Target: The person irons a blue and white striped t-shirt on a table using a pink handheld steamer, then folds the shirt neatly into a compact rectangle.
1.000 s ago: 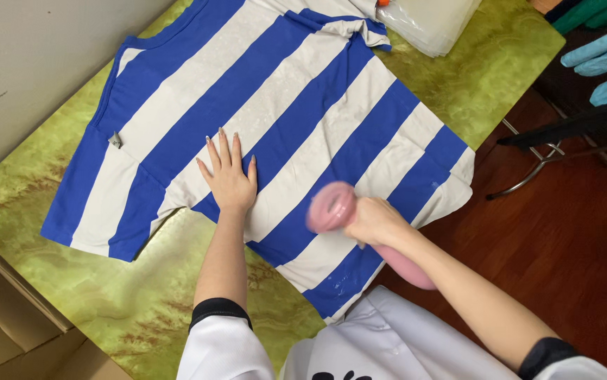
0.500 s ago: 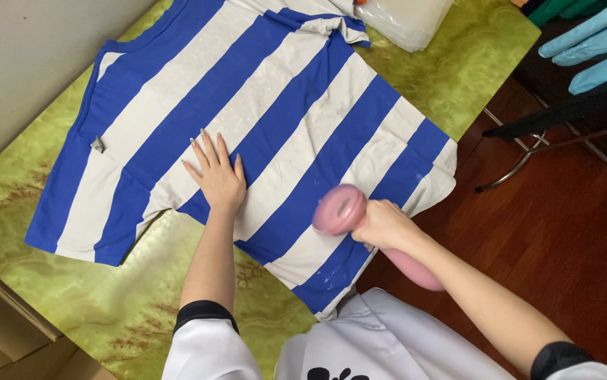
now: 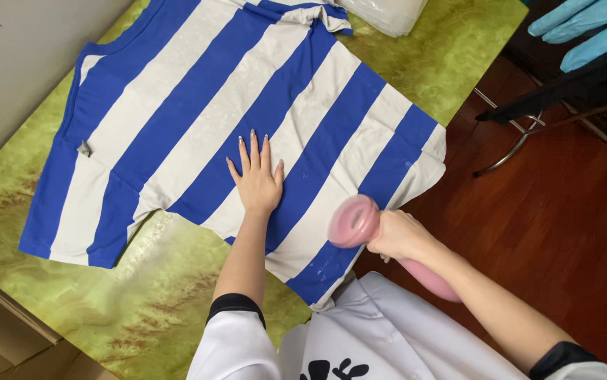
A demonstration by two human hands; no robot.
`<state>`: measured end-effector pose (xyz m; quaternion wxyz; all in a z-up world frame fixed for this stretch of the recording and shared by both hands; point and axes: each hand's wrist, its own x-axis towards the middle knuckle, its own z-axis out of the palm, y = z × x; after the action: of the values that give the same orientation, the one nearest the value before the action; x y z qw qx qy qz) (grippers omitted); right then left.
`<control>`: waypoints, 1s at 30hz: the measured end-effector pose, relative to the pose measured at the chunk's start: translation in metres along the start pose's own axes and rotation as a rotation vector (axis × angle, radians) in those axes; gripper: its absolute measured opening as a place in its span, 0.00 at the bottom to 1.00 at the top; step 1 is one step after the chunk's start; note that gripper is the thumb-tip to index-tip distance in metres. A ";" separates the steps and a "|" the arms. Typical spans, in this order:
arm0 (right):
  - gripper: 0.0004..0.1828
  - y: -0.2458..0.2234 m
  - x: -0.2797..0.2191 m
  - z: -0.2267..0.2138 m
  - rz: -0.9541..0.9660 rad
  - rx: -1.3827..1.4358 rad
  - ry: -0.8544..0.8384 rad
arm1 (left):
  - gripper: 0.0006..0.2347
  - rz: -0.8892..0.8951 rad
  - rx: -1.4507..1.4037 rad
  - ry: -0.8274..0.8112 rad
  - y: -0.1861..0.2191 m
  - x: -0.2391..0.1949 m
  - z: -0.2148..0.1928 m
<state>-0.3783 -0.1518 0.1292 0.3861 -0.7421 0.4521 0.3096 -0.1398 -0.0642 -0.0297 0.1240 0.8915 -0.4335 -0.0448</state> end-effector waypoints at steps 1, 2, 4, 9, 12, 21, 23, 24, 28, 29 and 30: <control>0.14 0.015 0.001 0.003 0.002 0.001 0.003 | 0.25 0.003 -0.002 0.001 0.001 0.000 -0.001; 0.17 0.031 0.002 0.008 0.006 0.014 -0.001 | 0.25 0.001 0.007 0.004 0.001 0.000 -0.001; 0.20 0.046 -0.001 0.010 0.011 0.030 -0.003 | 0.24 0.001 0.016 0.007 0.002 0.000 -0.002; 0.19 0.035 0.000 -0.001 -0.036 0.027 0.009 | 0.24 -0.010 0.010 -0.003 0.003 0.000 -0.003; 0.20 0.007 0.009 -0.007 -0.116 0.031 0.030 | 0.25 -0.015 0.015 -0.008 0.003 0.001 -0.004; 0.15 0.028 0.015 0.022 -0.082 0.019 0.042 | 0.24 -0.023 0.020 -0.025 0.002 0.000 -0.003; 0.16 0.044 0.002 0.022 -0.043 0.019 0.029 | 0.24 -0.033 0.025 -0.024 0.003 0.000 -0.006; 0.16 0.053 -0.005 0.023 0.005 0.028 0.015 | 0.24 -0.034 0.027 -0.032 0.004 0.000 -0.007; 0.20 0.069 -0.011 0.019 0.066 -0.020 0.005 | 0.24 -0.033 0.022 -0.043 0.005 -0.001 -0.007; 0.19 0.063 -0.011 0.014 0.061 -0.010 0.010 | 0.24 -0.034 0.016 -0.044 0.005 -0.001 -0.007; 0.19 0.057 -0.011 0.010 0.053 -0.001 0.015 | 0.24 -0.036 0.011 -0.043 0.004 0.000 -0.007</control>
<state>-0.4353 -0.1553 0.1165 0.3739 -0.7324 0.4743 0.3144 -0.1420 -0.0653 -0.0217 0.1088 0.8987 -0.4201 -0.0638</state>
